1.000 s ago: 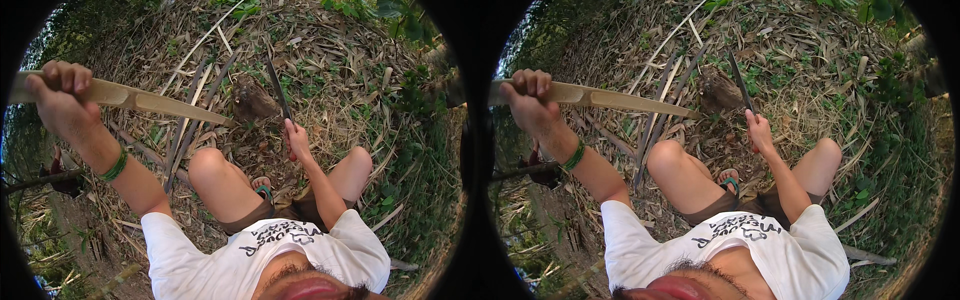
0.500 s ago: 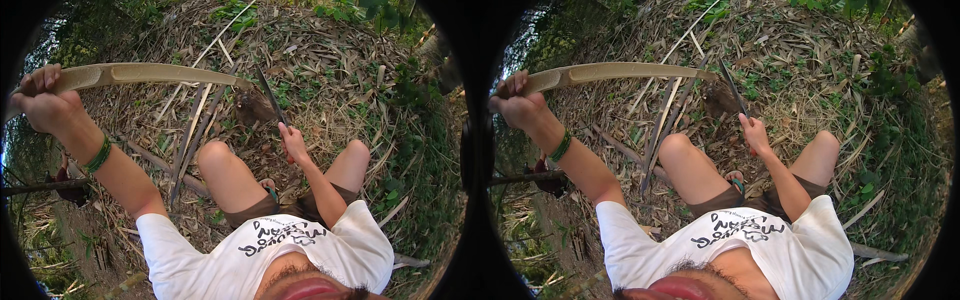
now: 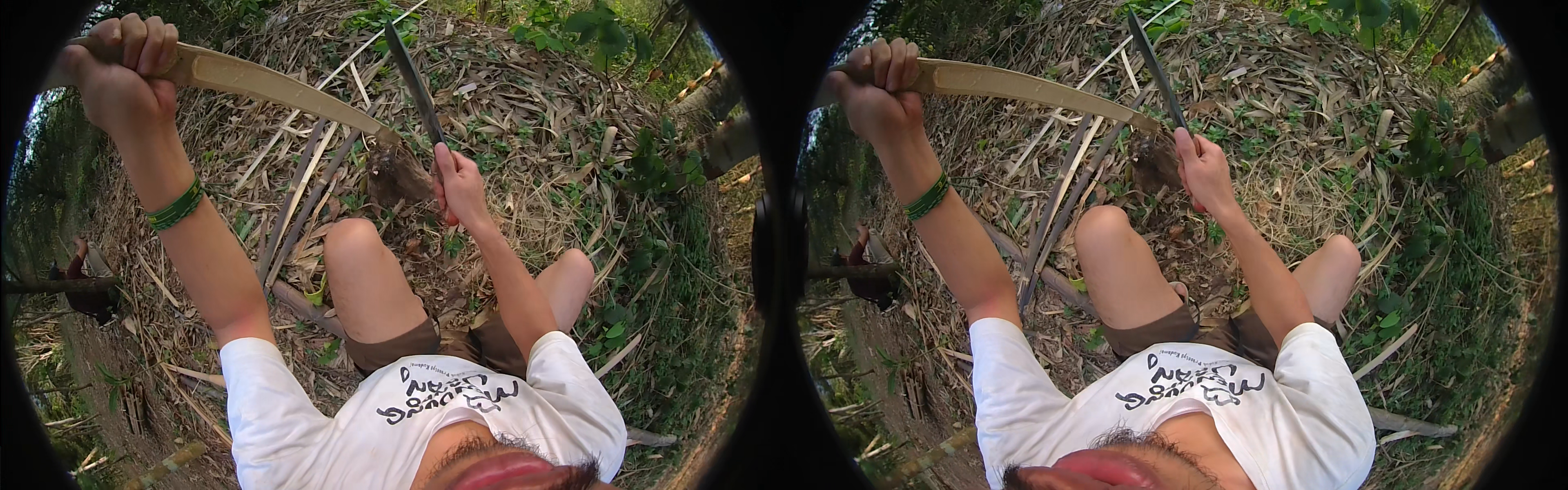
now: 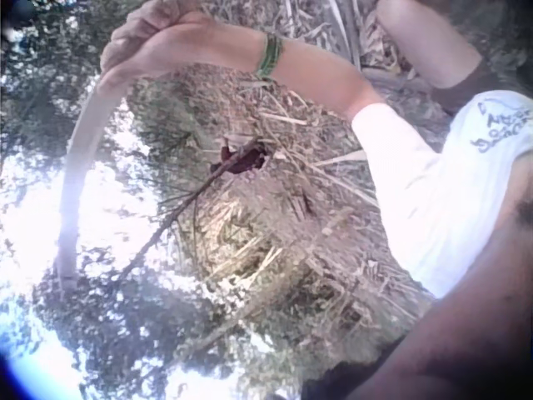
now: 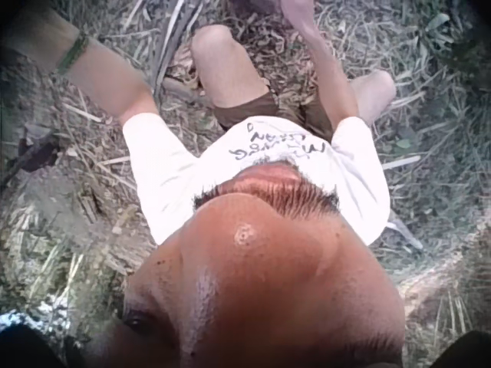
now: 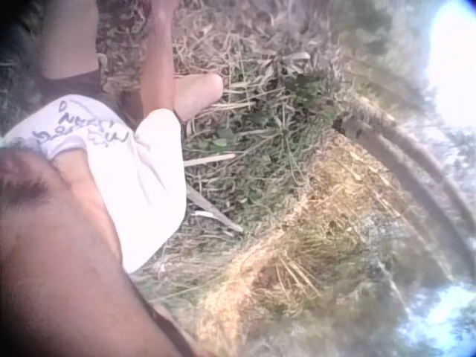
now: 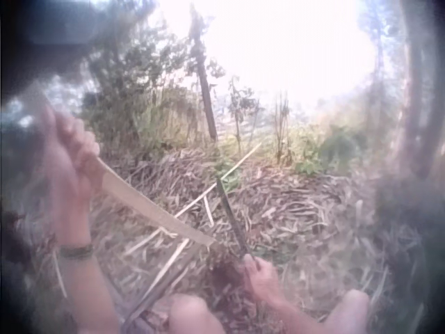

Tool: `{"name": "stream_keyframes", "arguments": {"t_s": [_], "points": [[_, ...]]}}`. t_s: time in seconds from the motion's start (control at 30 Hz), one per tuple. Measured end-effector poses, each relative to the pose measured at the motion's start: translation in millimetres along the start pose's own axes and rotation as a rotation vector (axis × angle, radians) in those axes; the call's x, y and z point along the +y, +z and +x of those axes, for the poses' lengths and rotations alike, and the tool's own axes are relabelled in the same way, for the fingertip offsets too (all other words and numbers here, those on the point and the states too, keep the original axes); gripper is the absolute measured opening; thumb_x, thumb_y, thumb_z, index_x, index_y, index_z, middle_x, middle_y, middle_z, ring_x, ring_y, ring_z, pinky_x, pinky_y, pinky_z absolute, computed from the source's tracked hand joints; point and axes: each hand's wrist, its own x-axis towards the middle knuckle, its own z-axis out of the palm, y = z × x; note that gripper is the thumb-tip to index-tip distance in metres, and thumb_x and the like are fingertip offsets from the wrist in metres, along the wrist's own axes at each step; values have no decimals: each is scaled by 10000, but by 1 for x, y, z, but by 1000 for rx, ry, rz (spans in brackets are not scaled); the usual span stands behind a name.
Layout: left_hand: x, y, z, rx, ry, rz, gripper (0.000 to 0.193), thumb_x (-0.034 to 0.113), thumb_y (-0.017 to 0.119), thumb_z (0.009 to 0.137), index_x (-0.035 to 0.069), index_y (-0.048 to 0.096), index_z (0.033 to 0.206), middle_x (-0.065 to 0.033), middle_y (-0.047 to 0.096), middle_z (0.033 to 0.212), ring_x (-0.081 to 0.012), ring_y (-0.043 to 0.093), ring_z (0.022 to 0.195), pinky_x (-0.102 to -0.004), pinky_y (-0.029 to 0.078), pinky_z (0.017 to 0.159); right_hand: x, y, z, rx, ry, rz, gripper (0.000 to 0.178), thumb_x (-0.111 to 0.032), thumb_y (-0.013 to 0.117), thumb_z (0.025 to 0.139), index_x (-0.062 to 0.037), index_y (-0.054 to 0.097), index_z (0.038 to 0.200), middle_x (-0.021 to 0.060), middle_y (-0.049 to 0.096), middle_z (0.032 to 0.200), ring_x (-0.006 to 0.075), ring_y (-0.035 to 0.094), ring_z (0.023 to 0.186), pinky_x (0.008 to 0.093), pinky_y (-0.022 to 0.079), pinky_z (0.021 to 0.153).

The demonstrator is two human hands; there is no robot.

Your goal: The person uses a large knife to shave and smooth several strips of bamboo while sitting on the ground outdoors.

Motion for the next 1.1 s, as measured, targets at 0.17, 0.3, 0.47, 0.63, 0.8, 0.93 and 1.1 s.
{"name": "stream_keyframes", "arguments": {"t_s": [0.17, 0.3, 0.47, 0.63, 0.8, 0.93, 1.1], "points": [[3, 9, -4, 155, 31, 156, 576, 484, 229, 1084, 70, 471, 764, -29, 311, 599, -157, 298, 538, -315, 308, 532, -103, 21, 19, 4, -424, 287, 547, -561, 490, 1025, -34, 531, 883, 10, 489, 570, 77, 455, 443, 246, 372, 405], [7, 1, 0, 201, 40, 205, 582, 497, 302, 1072, 57, 526, 765, -46, 374, 604, -175, 371, 542, -324, 378, 557, -19, 46, 29, 181, -488, 419, 526, -506, 496, 1037, -9, 573, 884, 39, 515, 561, 103, 508, 467, 274, 379, 411], [-34, 30, -9, 178, 52, 228, 512, 427, 380, 1066, 45, 575, 785, -54, 414, 614, -180, 432, 537, -330, 418, 572, 134, 50, 16, 10, 275, -348, 647, -575, 516, 982, 31, 614, 775, 105, 559, 597, 230, 581, 536, 386, 459, 541], [-39, 26, 7, 86, 4, 217, 463, 394, 393, 1059, 29, 586, 850, -54, 433, 627, -172, 453, 536, -332, 418, 571, 110, 38, 18, -102, 504, 6, 601, -584, 506, 997, -53, 526, 716, 16, 500, 587, 143, 478, 479, 325, 410, 478], [-58, -56, 27, 22, -74, -316, 404, 478, 551, 1031, 114, 580, 859, 37, 457, 556, -71, 466, 405, -204, 371, 353, 88, 28, 24, -224, 672, 211, 588, -600, 506, 994, -71, 515, 738, 8, 484, 587, 130, 457, 474, 305, 411, 471], [-54, 43, 16, 516, 192, 146, 397, 477, 554, 1030, 120, 565, 859, 56, 424, 525, -61, 425, 367, -196, 341, 330, 105, 28, 28, -159, 564, 45, 583, -591, 504, 998, -69, 521, 739, 15, 490, 583, 131, 463, 468, 309, 408, 456], [-9, -1, 19, 393, 108, 313, 400, 402, 443, 1042, 60, 551, 863, -14, 427, 597, -134, 439, 478, -288, 388, 492, 77, 35, 19, -169, 482, -12, 581, -570, 507, 1005, -54, 528, 738, 23, 487, 566, 133, 471, 457, 317, 407, 440]]}}
